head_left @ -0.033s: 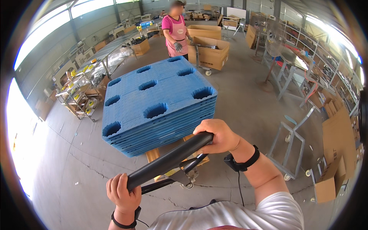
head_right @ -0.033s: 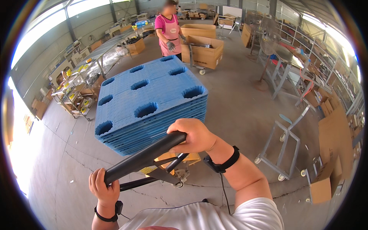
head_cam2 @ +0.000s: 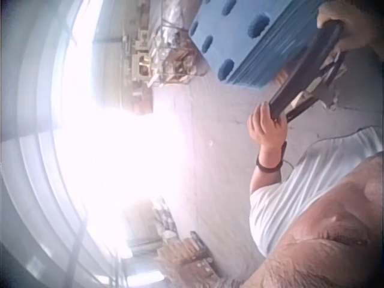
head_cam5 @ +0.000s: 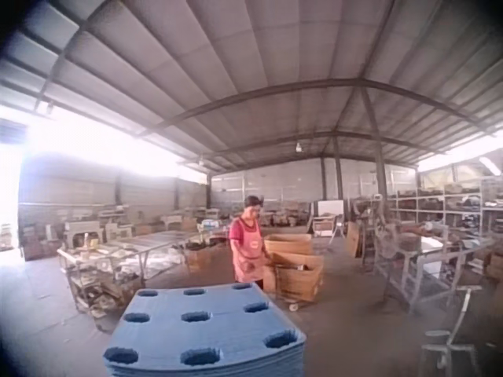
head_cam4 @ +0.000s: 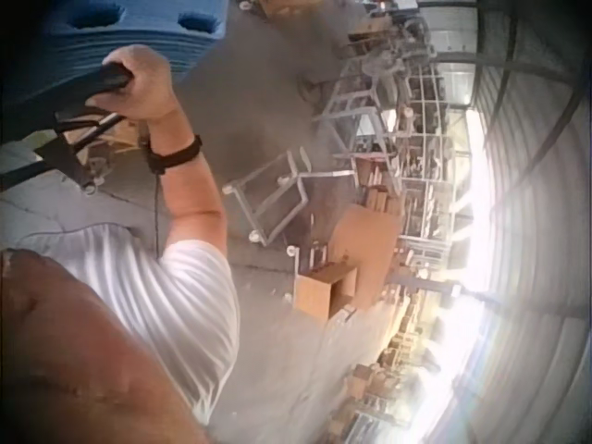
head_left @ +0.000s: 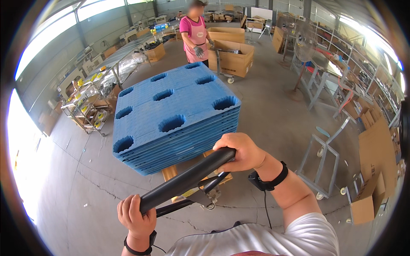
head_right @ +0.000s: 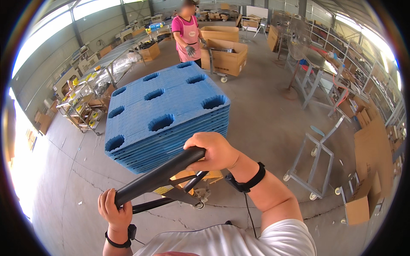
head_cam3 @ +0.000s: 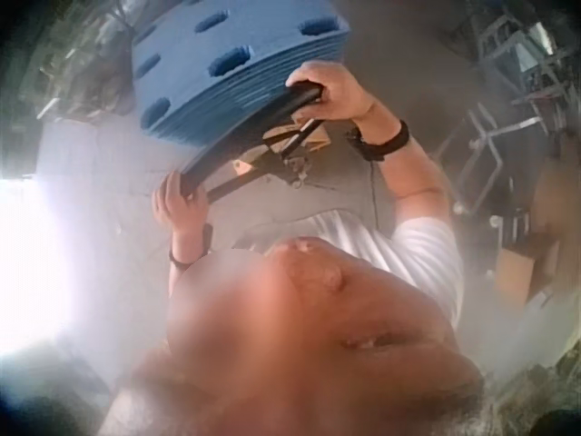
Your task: Using a manual pallet jack to move a stack of blue plastic pallets through a warehouse facility.
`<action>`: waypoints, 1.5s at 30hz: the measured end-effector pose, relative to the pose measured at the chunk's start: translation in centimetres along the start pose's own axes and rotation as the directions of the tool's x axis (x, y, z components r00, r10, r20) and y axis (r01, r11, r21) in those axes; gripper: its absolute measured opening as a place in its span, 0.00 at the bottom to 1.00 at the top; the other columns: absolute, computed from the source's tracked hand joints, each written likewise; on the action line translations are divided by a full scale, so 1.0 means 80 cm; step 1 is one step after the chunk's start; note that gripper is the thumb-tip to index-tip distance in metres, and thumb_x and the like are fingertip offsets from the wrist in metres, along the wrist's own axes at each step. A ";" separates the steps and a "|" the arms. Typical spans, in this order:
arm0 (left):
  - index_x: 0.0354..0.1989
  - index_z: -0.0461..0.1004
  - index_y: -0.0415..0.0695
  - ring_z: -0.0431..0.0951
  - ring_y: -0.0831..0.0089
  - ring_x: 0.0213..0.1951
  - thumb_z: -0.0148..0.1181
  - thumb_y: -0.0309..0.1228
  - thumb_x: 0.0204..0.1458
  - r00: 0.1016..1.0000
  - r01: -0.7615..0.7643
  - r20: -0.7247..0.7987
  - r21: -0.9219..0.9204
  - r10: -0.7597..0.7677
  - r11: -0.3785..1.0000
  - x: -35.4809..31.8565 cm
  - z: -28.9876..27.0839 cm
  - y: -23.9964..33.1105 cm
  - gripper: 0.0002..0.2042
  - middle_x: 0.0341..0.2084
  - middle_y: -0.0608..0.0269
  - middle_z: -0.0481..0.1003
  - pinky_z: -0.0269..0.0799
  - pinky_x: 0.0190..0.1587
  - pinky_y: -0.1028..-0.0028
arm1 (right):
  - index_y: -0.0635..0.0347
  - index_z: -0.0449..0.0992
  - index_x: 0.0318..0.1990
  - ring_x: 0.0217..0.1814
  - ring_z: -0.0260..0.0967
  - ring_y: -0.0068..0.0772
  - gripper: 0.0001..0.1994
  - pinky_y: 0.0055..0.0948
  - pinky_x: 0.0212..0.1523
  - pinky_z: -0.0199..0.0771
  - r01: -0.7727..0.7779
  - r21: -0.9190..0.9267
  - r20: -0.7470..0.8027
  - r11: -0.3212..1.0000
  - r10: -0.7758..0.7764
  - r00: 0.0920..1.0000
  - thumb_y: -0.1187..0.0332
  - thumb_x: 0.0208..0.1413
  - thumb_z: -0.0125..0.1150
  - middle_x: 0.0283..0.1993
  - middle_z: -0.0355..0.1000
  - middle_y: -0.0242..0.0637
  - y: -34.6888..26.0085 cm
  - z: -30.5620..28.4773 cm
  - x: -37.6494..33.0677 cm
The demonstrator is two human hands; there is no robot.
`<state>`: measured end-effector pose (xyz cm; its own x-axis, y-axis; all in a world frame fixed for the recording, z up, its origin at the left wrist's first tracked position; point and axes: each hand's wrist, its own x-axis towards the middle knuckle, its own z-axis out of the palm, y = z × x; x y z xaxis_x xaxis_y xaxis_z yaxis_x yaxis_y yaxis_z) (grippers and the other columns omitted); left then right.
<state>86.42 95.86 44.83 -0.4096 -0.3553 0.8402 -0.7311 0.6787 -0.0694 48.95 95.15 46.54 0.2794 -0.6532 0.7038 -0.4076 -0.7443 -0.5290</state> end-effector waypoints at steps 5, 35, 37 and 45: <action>0.47 0.70 0.38 0.75 0.55 0.30 0.60 0.21 0.39 1.000 0.015 0.000 0.031 -0.015 0.999 0.002 0.004 0.008 0.21 0.32 0.52 0.75 0.71 0.35 0.59 | 0.54 0.77 0.38 0.27 0.68 0.33 0.20 0.29 0.28 0.66 -0.018 -0.015 0.004 1.000 0.018 1.000 0.65 0.35 0.80 0.27 0.68 0.30 0.001 -0.009 0.003; 0.50 0.68 0.41 0.74 0.57 0.29 0.59 0.24 0.44 0.999 0.039 0.009 0.074 -0.040 0.996 -0.016 0.032 -0.009 0.22 0.33 0.52 0.73 0.70 0.33 0.60 | 0.57 0.76 0.40 0.29 0.70 0.35 0.23 0.30 0.29 0.68 0.016 -0.047 0.006 0.999 -0.015 1.000 0.64 0.35 0.81 0.30 0.72 0.32 0.032 0.008 -0.001; 0.51 0.67 0.41 0.74 0.57 0.29 0.59 0.24 0.44 0.999 0.038 0.010 0.081 -0.039 0.996 -0.018 0.031 -0.010 0.22 0.33 0.52 0.73 0.70 0.34 0.60 | 0.57 0.76 0.41 0.29 0.70 0.35 0.23 0.30 0.30 0.69 0.025 -0.035 0.009 0.999 -0.025 1.000 0.63 0.37 0.81 0.30 0.73 0.31 0.031 0.008 0.001; 0.50 0.69 0.41 0.75 0.56 0.31 0.60 0.26 0.42 0.999 0.050 0.006 0.088 -0.050 0.995 -0.023 0.033 -0.011 0.22 0.35 0.52 0.74 0.71 0.36 0.58 | 0.57 0.76 0.42 0.30 0.71 0.36 0.25 0.31 0.31 0.70 0.024 -0.062 0.002 0.998 -0.024 1.000 0.65 0.33 0.81 0.32 0.73 0.32 0.031 0.009 -0.004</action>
<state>86.34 94.22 41.91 -0.3754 -0.3928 0.8395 -0.7956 0.6012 -0.0745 48.49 93.37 44.65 0.2906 -0.6358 0.7151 -0.4542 -0.7495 -0.4817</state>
